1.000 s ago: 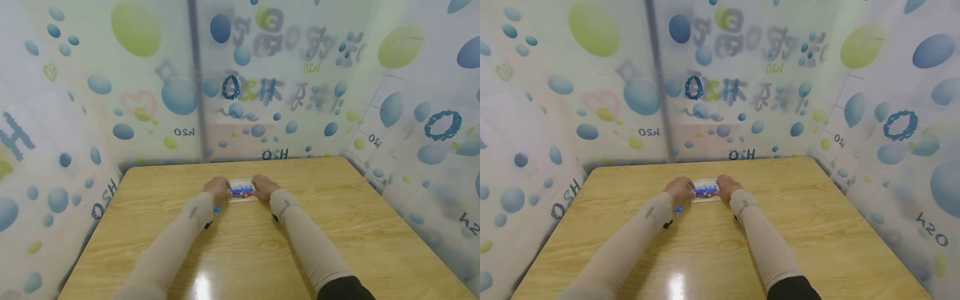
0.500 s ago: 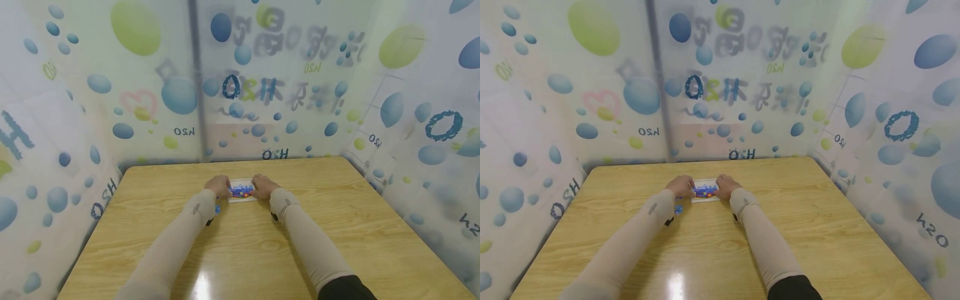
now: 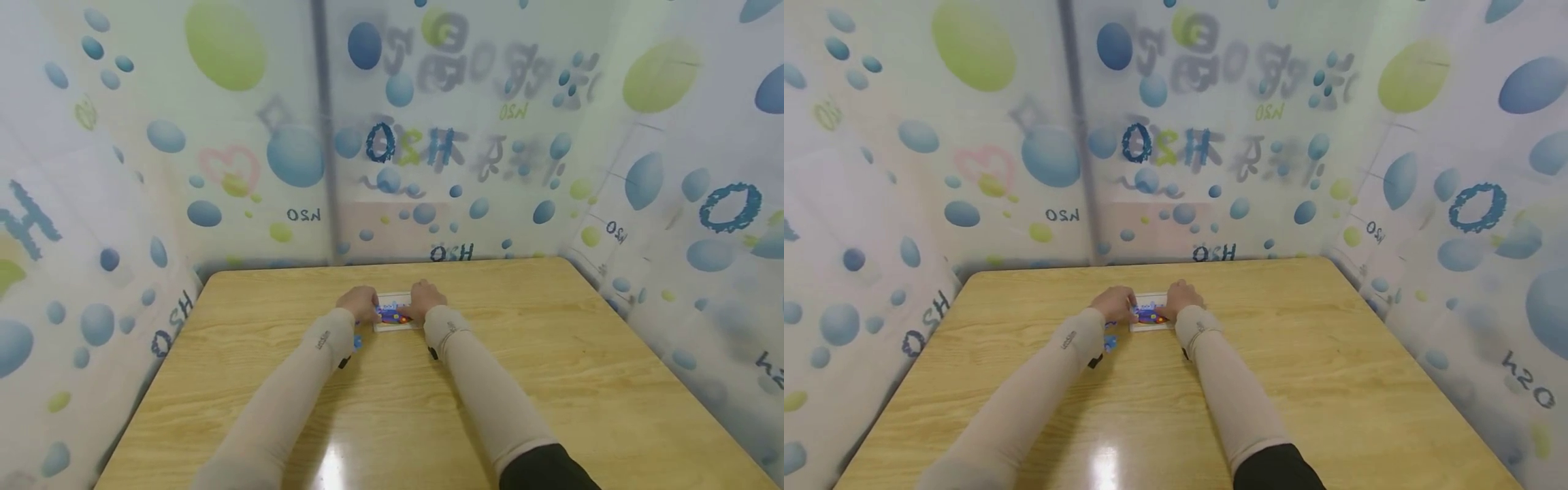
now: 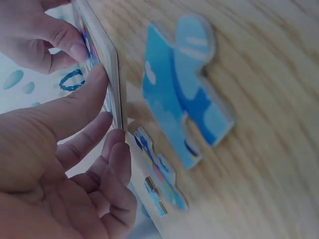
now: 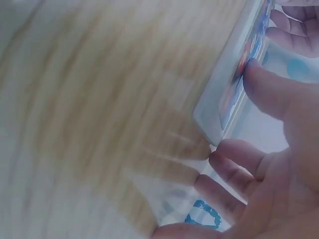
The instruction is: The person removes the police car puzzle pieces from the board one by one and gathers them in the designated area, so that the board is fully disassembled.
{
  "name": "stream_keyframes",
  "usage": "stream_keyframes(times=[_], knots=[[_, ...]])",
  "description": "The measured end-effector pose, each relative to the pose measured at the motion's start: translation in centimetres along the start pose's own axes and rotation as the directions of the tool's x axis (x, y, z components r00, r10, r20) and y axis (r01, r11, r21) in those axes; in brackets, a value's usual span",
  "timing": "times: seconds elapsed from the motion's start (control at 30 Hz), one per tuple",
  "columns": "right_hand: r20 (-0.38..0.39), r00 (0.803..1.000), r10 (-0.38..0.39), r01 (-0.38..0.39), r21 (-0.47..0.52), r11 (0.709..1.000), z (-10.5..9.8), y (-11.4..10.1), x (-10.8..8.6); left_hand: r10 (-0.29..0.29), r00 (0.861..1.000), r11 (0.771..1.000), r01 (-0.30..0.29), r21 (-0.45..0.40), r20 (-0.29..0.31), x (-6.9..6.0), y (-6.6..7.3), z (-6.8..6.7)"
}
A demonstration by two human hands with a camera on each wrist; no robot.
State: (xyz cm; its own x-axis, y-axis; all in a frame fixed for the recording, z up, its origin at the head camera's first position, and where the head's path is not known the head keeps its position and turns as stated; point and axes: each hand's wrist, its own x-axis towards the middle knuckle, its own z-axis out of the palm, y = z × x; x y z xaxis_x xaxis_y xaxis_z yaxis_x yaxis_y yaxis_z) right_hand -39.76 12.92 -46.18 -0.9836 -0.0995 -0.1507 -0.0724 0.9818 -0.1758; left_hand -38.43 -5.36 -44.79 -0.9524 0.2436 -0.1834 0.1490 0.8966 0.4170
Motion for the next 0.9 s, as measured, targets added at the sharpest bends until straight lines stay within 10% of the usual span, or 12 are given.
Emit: stream_keyframes(times=[0.3, 0.9], knots=[[0.001, 1.0, 0.006, -0.006, -0.011, 1.0, 0.33, -0.3, -0.35, 0.023, 1.0, 1.0, -0.023, 0.01, 0.006, 0.35, -0.14, 0.21], [0.057, 0.998, -0.028, 0.03, -0.032, 0.999, 0.58, 0.31, 0.0, 0.064, 0.998, 0.971, -0.067, -0.229, -0.017, 0.13, -0.69, 0.16]])
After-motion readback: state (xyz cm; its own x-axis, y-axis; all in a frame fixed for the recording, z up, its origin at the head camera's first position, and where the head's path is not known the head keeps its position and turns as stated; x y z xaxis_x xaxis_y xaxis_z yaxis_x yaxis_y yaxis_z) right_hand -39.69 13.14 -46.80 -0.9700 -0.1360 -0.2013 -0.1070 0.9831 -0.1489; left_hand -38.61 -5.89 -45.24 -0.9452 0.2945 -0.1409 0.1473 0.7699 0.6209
